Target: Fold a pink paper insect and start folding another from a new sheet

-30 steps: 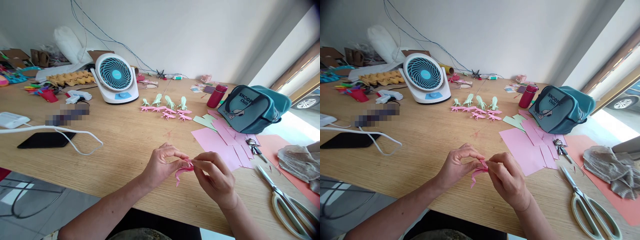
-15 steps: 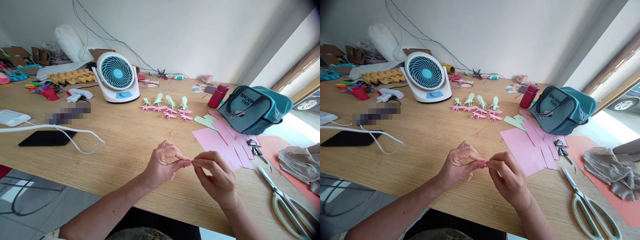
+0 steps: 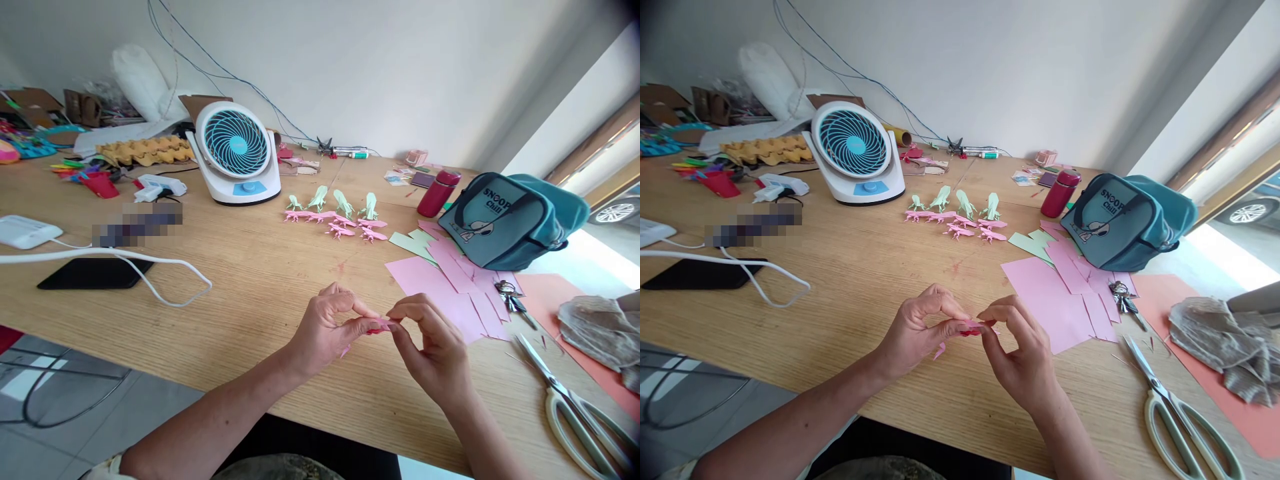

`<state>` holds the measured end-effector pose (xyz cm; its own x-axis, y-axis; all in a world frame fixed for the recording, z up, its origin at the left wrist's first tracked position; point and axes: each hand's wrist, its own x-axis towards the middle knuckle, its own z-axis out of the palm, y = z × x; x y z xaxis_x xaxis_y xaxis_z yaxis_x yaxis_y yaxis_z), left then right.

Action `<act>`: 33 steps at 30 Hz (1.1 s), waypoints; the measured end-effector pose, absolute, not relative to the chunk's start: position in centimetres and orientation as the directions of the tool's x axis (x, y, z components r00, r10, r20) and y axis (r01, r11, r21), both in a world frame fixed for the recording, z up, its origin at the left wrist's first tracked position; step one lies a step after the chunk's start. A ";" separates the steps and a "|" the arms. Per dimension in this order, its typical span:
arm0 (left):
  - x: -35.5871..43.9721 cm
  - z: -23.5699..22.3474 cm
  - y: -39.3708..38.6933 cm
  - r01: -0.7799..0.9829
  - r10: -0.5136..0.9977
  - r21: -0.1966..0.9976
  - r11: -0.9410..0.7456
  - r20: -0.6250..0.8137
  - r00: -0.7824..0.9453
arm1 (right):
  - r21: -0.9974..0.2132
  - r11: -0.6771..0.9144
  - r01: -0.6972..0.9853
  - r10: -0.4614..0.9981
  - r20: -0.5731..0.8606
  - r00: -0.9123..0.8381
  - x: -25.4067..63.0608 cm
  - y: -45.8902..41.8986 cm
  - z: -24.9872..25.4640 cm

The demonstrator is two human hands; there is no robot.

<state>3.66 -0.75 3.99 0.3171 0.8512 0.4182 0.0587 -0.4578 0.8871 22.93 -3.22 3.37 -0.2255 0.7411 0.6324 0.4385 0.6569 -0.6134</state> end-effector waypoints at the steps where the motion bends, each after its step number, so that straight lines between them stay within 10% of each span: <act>1: 3.6 4.0 -0.7 0.093 0.834 0.856 -0.508 0.461 0.303 | -0.701 0.591 0.399 0.803 0.556 -0.213 22.9 -3.2 3.5; 8: 3.1 3.9 -0.2 0.303 0.684 0.613 -0.730 0.651 0.329 | -0.971 0.178 0.158 0.948 0.126 -0.293 22.9 -2.9 3.8; 33: 2.9 3.8 0.0 0.407 0.549 0.392 -0.825 0.727 0.412 | -0.996 -0.072 0.056 0.966 -0.083 -0.246 22.9 -2.3 3.2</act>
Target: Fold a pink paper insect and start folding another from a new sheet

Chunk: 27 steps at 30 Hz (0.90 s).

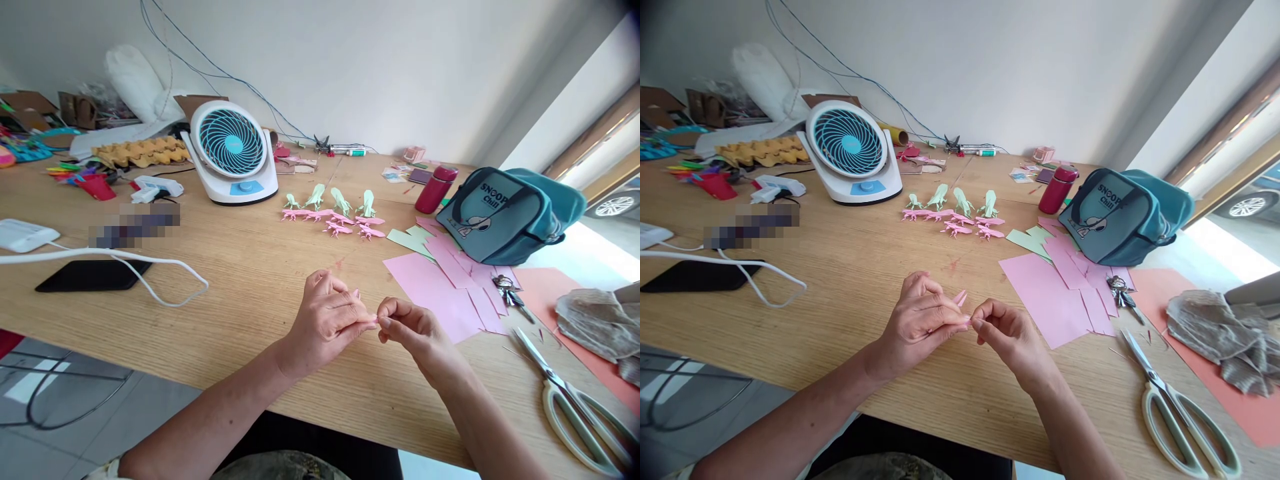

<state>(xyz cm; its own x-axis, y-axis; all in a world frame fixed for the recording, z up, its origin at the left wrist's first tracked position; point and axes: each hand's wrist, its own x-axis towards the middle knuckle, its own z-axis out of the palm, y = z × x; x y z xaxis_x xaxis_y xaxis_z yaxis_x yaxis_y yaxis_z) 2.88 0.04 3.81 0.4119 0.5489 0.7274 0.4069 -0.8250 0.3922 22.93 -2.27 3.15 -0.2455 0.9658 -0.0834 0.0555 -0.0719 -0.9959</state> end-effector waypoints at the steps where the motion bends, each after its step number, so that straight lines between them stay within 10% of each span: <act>1: 2.9 3.8 0.1 0.408 0.549 0.391 -0.825 0.726 0.414 | -0.996 -0.077 0.051 0.965 -0.087 -0.246 23.0 -2.3 3.1; 27: 3.2 3.7 -0.6 0.524 0.456 0.186 -0.831 0.767 0.452 | -0.987 -0.158 0.003 0.968 -0.156 -0.198 23.0 -2.3 3.2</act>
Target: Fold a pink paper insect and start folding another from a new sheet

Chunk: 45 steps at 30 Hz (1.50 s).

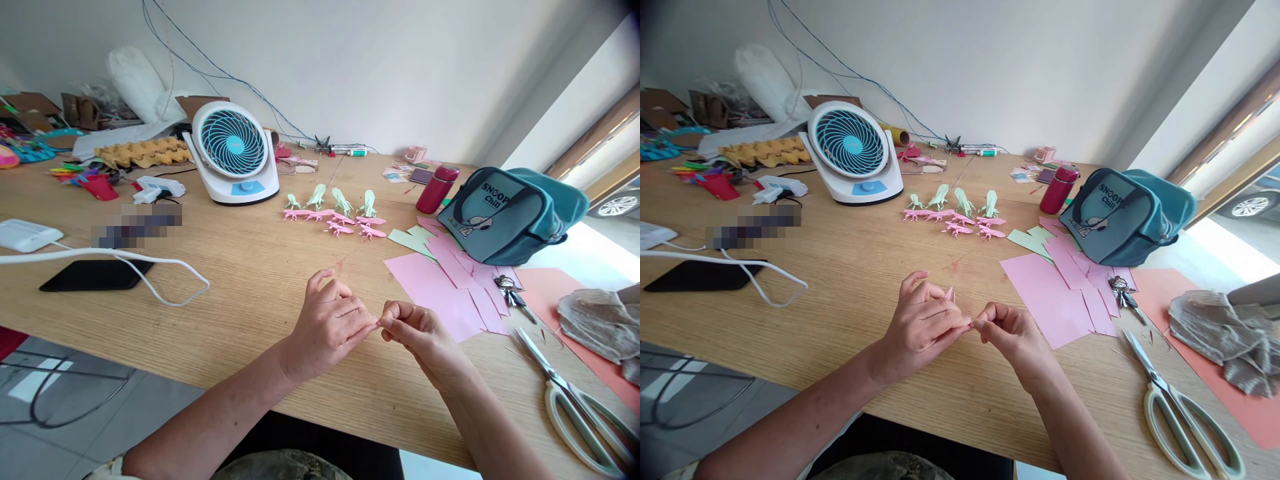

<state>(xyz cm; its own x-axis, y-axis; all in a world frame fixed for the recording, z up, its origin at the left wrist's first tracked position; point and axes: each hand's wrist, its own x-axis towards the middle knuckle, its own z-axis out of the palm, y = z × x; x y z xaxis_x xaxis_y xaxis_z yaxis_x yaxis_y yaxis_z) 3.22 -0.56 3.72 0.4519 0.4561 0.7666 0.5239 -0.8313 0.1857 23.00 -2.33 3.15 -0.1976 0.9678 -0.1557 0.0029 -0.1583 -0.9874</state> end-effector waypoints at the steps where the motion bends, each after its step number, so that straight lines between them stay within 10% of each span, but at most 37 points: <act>1: 3.3 3.7 -0.6 0.534 0.450 0.174 -0.828 0.773 0.447 | -0.987 -0.157 0.015 0.969 -0.157 -0.188 23.0 -2.3 3.2; 16: 3.5 3.2 -0.7 0.610 0.403 -0.035 -0.791 0.721 0.564 | -0.948 -0.096 0.304 0.986 -0.132 -0.102 22.6 -2.7 3.4; 26: 3.5 3.2 -0.2 0.560 0.526 0.194 -0.806 0.669 0.525 | -0.942 0.231 0.243 0.963 0.184 -0.199 23.8 -2.6 3.6; 45: 3.4 2.9 0.0 0.525 0.491 0.195 -0.828 0.704 0.513 | -0.475 0.646 0.598 0.743 0.574 -0.346 22.2 -3.2 3.2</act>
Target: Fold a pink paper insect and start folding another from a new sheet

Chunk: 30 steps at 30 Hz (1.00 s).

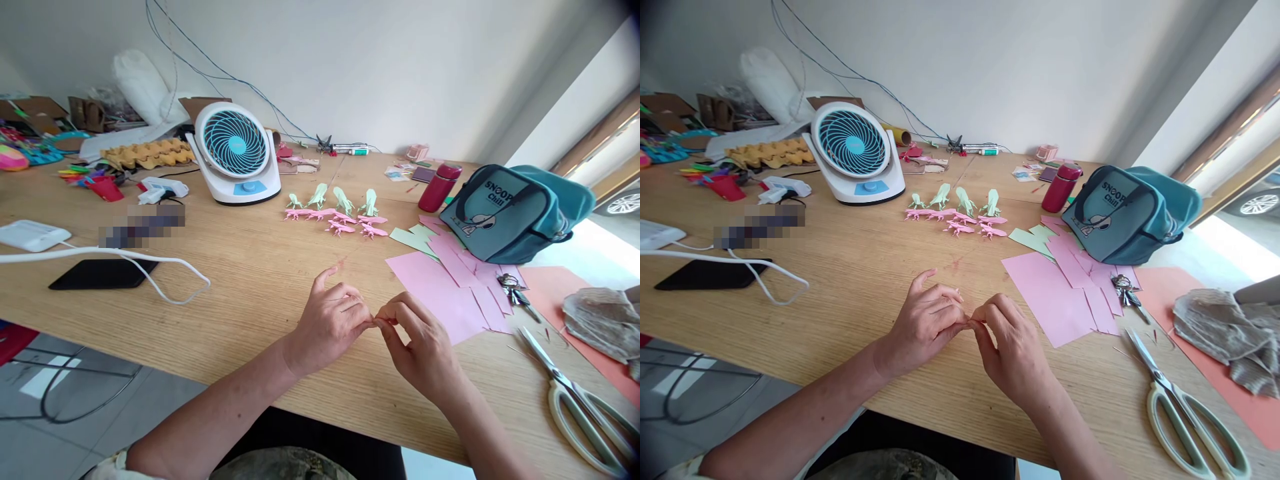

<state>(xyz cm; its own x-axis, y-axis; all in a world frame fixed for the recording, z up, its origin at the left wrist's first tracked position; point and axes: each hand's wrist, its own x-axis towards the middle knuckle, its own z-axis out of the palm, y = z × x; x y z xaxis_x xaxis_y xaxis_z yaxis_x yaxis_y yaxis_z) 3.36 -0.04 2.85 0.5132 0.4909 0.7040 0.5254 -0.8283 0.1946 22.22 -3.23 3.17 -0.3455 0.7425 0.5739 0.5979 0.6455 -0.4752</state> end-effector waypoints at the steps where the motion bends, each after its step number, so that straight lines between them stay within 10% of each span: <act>1: 3.3 2.8 0.0 0.512 0.494 0.211 -0.833 0.701 0.515 | -0.473 0.648 0.597 0.740 0.574 -0.350 22.2 -3.3 3.2; 17: 3.7 2.7 0.1 0.198 0.829 0.820 -0.537 0.469 0.304 | -0.802 0.439 0.405 0.898 0.372 -0.237 22.1 -3.0 3.3; 30: 3.4 3.5 0.0 -0.063 0.904 0.983 -0.174 0.185 0.386 | -0.733 0.455 0.505 0.889 0.349 -0.296 21.4 -2.5 2.4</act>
